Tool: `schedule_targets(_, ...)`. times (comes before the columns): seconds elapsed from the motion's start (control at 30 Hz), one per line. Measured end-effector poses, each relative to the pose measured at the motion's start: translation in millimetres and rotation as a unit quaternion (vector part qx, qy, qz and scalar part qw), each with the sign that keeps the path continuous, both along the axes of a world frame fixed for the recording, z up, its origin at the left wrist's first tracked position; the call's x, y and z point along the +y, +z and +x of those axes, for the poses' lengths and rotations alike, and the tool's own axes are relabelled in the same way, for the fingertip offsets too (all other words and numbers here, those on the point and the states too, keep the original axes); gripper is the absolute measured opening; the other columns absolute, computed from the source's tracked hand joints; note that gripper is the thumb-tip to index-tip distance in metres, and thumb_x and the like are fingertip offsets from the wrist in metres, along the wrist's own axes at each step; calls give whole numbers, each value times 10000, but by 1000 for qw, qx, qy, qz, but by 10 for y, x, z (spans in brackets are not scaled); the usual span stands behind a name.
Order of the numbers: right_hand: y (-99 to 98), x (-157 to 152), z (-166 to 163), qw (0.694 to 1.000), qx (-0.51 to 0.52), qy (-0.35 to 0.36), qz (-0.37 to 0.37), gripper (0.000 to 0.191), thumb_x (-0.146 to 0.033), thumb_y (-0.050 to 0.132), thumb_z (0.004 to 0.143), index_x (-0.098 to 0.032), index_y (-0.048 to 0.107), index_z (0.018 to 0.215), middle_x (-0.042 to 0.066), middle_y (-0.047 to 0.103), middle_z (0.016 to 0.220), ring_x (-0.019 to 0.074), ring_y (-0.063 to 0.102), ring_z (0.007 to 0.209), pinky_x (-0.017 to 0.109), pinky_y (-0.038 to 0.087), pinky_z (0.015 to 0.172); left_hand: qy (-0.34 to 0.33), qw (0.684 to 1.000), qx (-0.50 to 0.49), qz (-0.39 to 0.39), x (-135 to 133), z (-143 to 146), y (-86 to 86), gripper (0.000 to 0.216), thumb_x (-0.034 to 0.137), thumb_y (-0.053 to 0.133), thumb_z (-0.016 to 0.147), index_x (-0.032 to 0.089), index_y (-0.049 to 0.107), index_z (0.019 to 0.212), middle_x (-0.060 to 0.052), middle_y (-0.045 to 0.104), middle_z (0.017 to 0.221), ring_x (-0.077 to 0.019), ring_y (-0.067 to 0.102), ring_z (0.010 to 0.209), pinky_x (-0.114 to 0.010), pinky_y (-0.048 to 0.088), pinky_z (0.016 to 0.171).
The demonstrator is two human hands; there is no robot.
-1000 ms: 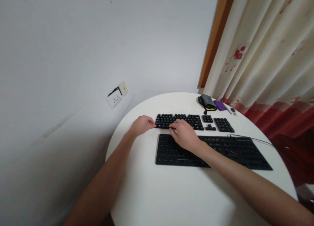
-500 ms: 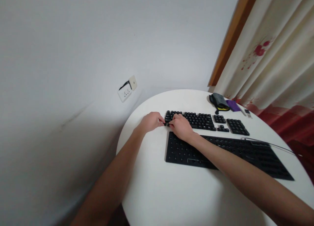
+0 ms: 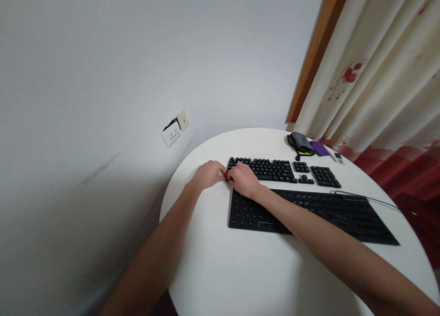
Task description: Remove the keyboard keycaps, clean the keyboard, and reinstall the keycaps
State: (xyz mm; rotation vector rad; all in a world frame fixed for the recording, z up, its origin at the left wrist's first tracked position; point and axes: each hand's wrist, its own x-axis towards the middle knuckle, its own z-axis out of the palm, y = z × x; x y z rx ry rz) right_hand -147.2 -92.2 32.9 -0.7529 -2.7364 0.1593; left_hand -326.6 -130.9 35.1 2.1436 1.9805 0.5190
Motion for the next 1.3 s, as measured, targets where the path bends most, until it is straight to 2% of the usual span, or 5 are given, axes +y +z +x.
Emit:
schedule_targets(0.2,60,-225,209,995,96,-11,-27,123,-143,620,898,-179,727,947,68,710,972,210,575,952,329,429,873,-27,999,-21,-18,6,-41,17,72,264,718,718,267,777,759,-5,763,812,-196,677,783,-267,476,755)
schedule_targets(0.4,-30,-609,967,941,289,-29,-175,76,-171,625,908,-203,681,947,35,676,921,164,616,806,299,499,767,-47,992,-114,0,-60,115,134,215,352,713,750,215,790,896,-23,757,835,-156,601,681,-251,437,644)
schedule_targets(0.57,-69,-704,1396,911,336,-95,-220,42,-228,666,884,-213,683,919,41,686,906,177,627,764,321,522,719,-207,955,-158,-142,-218,350,308,255,368,721,778,226,798,975,-26,708,795,-121,516,629,-239,382,583)
schedule_targets(0.93,-139,-829,1308,899,323,-58,-291,53,-210,641,891,-215,693,901,37,678,900,168,631,777,303,517,694,-299,894,-144,-301,-351,451,392,187,315,767,750,286,818,928,-19,715,756,-130,547,631,-241,404,587)
schedule_targets(1.3,-243,-869,1240,904,301,-55,-298,75,-236,636,898,-213,698,932,43,680,895,176,637,771,316,525,694,-285,895,-160,-304,-356,487,344,162,297,810,684,277,823,844,-3,724,679,-129,546,577,-247,410,576)
